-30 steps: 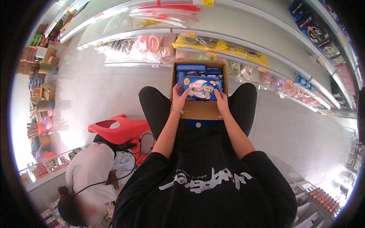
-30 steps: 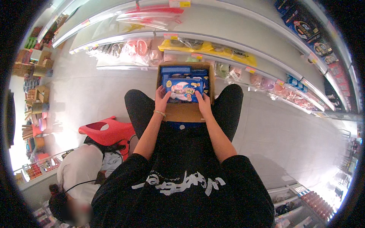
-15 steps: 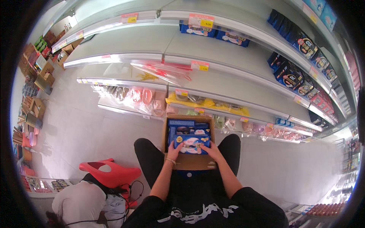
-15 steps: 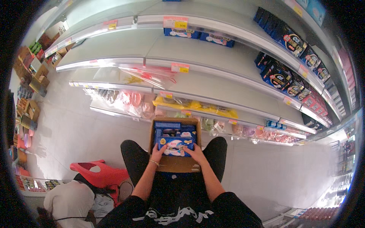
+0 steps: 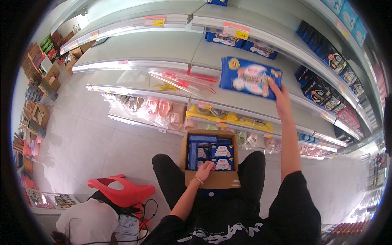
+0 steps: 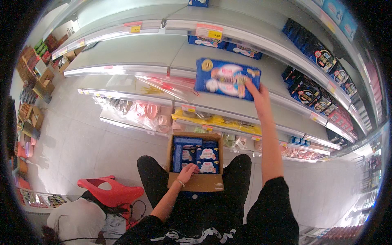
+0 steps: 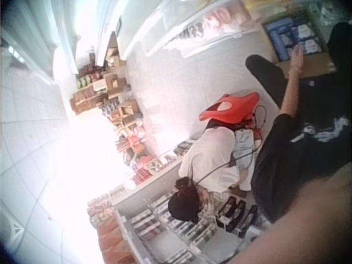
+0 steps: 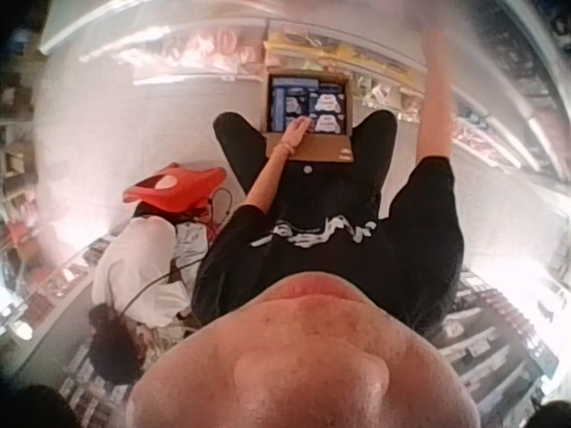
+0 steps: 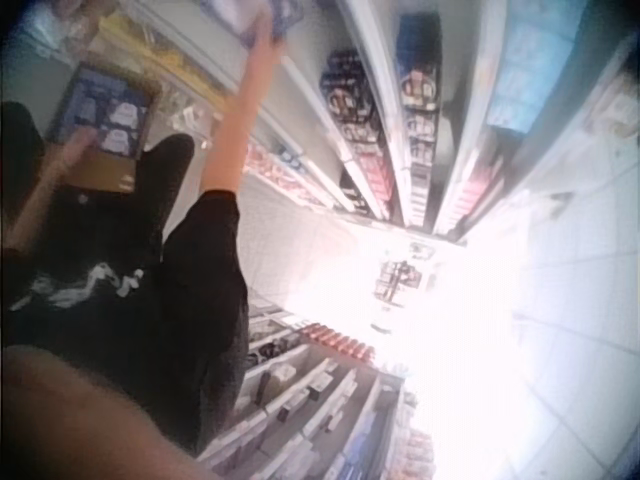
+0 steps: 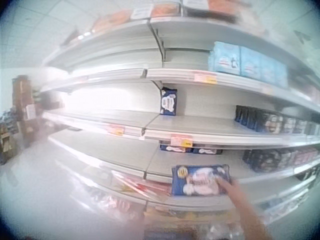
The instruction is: The person takes items from a box and places them on the shelves of a store.
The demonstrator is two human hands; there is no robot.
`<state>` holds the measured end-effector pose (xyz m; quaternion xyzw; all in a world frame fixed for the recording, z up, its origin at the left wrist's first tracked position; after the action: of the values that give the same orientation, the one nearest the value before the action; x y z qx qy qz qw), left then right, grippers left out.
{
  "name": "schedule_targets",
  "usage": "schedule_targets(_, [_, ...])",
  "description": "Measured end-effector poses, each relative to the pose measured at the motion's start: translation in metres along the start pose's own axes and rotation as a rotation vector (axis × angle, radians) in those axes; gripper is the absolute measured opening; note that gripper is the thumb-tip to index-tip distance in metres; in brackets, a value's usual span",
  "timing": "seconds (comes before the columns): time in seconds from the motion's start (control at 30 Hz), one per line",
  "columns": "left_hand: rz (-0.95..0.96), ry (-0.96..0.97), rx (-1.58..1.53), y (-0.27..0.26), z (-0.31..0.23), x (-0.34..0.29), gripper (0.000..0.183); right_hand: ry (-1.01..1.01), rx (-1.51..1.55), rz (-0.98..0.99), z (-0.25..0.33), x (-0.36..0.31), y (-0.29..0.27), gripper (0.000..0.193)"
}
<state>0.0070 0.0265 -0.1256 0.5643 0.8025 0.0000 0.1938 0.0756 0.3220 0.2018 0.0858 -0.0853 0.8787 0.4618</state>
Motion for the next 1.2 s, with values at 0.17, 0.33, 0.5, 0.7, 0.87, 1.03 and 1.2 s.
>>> schedule_targets(0.17, [-0.004,-0.006,0.007,-0.005,0.012,0.004,0.029,0.023,-0.131,0.025,0.023,0.080,0.046,0.051])
schedule_targets(0.33, [0.017,0.003,0.022,-0.006,0.025,0.011,0.022,-0.285,-0.500,0.041,-0.015,0.155,0.070,0.059])
schedule_targets(0.5, [0.015,0.009,-0.048,-0.008,0.020,0.007,0.019,-0.289,-0.681,0.083,-0.045,0.187,0.074,0.066])
schedule_targets(0.7, [0.032,0.074,0.225,-0.004,0.023,0.007,0.018,-0.182,-0.884,0.042,-0.059,0.221,0.064,0.068])
schedule_targets(0.87, [0.064,-0.008,0.276,0.002,0.006,0.002,0.020,-0.191,-0.873,-0.061,-0.065,0.233,0.067,0.070])
schedule_targets(1.03, [-0.006,0.003,0.215,0.001,0.006,0.002,0.022,-0.268,-0.982,-0.372,-0.059,0.214,0.077,0.065])
schedule_targets(1.2, [0.010,0.034,0.222,-0.004,0.021,0.009,0.024,-0.414,-1.221,-0.358,-0.033,0.200,0.086,0.056])
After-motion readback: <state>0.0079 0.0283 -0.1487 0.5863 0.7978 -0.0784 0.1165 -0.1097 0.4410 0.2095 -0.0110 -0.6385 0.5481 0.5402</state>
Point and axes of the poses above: each hand's wrist, its own x-axis towards the middle knuckle, its own y-axis out of the palm, z = x × y, the point moved 1 cm from there along x, towards the middle knuckle, and after that the axes turned 4 degrees about z, right-handed, at the moved point
